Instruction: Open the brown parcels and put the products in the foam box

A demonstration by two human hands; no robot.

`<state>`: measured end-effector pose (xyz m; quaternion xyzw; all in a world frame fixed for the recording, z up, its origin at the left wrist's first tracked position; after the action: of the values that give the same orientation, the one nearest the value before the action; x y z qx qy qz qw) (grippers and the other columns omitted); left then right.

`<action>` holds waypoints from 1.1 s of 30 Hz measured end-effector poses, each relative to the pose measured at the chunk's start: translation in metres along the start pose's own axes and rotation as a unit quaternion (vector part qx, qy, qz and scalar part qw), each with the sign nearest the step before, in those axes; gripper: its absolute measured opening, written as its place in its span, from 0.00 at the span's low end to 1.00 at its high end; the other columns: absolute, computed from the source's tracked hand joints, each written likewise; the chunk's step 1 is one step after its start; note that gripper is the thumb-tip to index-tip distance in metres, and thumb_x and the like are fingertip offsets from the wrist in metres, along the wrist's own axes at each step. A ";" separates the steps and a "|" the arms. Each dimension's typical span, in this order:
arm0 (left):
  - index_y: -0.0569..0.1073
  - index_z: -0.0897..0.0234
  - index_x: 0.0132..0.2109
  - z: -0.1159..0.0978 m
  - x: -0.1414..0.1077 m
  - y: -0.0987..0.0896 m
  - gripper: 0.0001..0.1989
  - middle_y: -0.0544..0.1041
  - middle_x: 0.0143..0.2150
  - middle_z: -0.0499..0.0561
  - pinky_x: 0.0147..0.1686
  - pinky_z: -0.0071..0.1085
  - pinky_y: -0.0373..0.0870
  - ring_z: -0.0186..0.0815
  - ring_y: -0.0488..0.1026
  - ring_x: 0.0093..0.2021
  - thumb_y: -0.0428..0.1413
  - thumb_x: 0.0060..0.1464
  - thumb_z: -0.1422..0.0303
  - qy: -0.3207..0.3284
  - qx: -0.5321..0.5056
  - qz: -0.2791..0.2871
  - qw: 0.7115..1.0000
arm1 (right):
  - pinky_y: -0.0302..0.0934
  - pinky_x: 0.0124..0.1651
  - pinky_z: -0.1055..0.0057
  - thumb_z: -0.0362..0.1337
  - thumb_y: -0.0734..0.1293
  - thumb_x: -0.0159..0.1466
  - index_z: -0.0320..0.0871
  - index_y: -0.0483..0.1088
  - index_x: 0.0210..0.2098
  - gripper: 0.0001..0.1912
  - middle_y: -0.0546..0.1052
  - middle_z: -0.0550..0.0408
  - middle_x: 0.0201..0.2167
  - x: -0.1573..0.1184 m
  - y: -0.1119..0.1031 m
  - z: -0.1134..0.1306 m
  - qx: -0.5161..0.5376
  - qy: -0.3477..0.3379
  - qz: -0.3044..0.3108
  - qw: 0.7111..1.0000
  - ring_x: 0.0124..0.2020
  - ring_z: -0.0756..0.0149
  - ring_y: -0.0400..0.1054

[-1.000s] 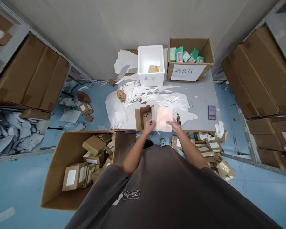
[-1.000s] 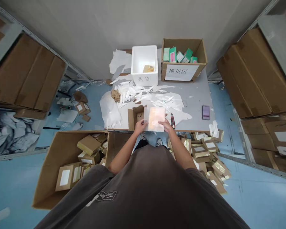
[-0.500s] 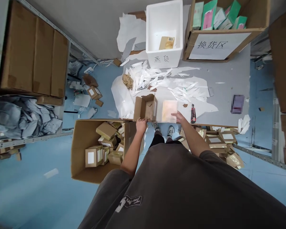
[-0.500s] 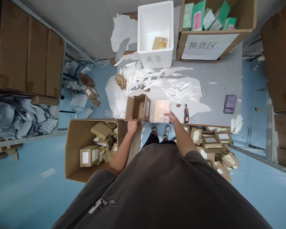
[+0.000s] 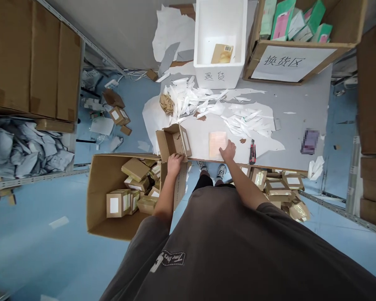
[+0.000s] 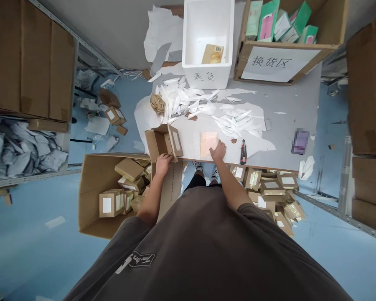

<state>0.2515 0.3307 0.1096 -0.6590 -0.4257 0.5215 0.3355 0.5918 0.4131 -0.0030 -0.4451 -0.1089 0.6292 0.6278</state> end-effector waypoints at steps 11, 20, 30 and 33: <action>0.82 0.57 0.61 -0.016 0.004 0.002 0.23 0.81 0.55 0.62 0.60 0.48 0.70 0.53 0.71 0.60 0.49 0.68 0.75 0.031 -0.028 0.028 0.999 | 0.48 0.75 0.36 0.45 0.76 0.63 0.42 0.57 0.76 0.48 0.46 0.30 0.80 -0.026 0.058 0.021 -0.080 -0.042 0.055 0.994 0.81 0.32 0.35; 0.76 0.61 0.69 -0.104 -0.007 0.046 0.25 0.78 0.65 0.64 0.72 0.50 0.64 0.54 0.69 0.69 0.50 0.69 0.70 0.088 -0.142 0.017 0.986 | 0.48 0.71 0.23 0.47 0.80 0.58 0.35 0.47 0.81 0.62 0.38 0.20 0.81 -0.017 0.074 0.044 -0.107 0.013 0.083 0.991 0.81 0.20 0.26; 0.62 0.65 0.79 -0.120 0.070 0.127 0.39 0.53 0.84 0.63 0.79 0.63 0.41 0.59 0.37 0.85 0.57 0.63 0.70 -0.020 -0.159 0.106 0.981 | 0.63 0.70 0.45 0.32 0.65 0.64 0.36 0.69 0.69 0.33 0.75 0.32 0.61 0.015 0.018 0.025 -0.063 -0.071 0.095 0.991 0.64 0.40 0.66; 0.66 0.66 0.77 -0.119 0.070 0.130 0.35 0.56 0.82 0.66 0.80 0.60 0.44 0.59 0.41 0.84 0.58 0.67 0.62 -0.056 -0.239 0.057 0.968 | 0.64 0.71 0.49 0.30 0.63 0.64 0.38 0.70 0.68 0.33 0.77 0.38 0.60 0.020 -0.004 0.015 -0.067 -0.139 0.139 0.978 0.63 0.44 0.68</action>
<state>0.4011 0.3411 -0.0067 -0.7132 -0.5178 0.4585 0.1137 0.5874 0.4377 0.0002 -0.4051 -0.1735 0.7575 0.4816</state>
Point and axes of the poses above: each hand's wrist, its own x-axis towards the middle knuckle, its own y-axis out of the palm, z = x × y, the point moved 5 cm from there along x, towards the middle knuckle
